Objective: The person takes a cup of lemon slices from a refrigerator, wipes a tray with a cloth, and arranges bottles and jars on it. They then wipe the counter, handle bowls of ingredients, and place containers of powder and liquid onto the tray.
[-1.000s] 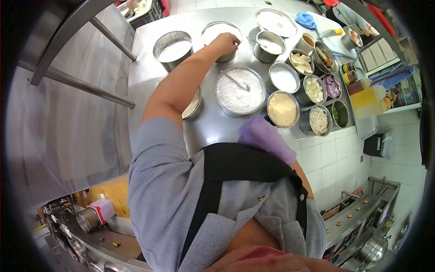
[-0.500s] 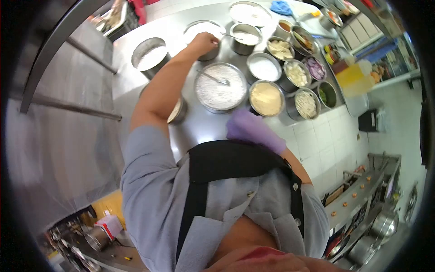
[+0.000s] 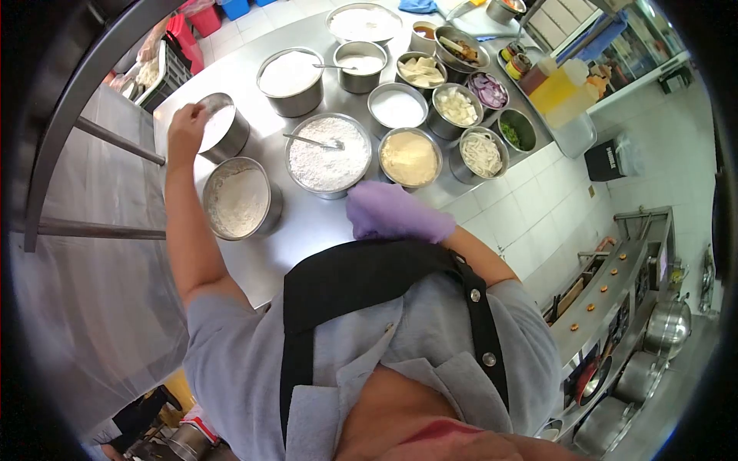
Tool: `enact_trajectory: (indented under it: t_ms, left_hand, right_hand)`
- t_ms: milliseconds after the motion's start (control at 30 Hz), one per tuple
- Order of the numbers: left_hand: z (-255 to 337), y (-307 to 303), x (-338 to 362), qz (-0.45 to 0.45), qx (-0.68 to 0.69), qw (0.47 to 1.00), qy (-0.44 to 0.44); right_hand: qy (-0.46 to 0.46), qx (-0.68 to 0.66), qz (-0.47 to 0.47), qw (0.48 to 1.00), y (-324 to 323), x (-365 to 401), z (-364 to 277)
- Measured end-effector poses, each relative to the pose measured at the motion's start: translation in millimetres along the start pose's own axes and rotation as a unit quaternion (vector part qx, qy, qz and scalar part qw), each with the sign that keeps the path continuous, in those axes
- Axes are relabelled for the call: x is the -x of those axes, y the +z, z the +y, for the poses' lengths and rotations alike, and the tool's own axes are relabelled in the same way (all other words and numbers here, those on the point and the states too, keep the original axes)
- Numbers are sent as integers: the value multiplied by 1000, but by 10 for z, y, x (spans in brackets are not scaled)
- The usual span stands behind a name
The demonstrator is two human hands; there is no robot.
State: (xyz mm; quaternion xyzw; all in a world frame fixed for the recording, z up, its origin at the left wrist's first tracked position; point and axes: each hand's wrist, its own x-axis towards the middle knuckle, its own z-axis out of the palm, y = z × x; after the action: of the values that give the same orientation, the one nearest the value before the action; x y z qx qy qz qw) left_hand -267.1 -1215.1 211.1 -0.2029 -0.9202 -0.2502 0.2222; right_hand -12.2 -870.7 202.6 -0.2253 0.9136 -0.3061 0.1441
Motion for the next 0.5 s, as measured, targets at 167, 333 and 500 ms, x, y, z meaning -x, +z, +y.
enact_trajectory:
  t_ms: [167,333,500]
  left_hand:
    - [535,-621,519,73,73,967,-232]
    - [1279,-800,940,123,152,965,-173]
    - [2153,-593,1186,-50,180,979,85]
  right_hand:
    - [-69,-11,-41,997,-7,64,117]
    - [-21,-327,-24,945,10,276,148]
    - [-97,-284,-33,953,-273,442,-6]
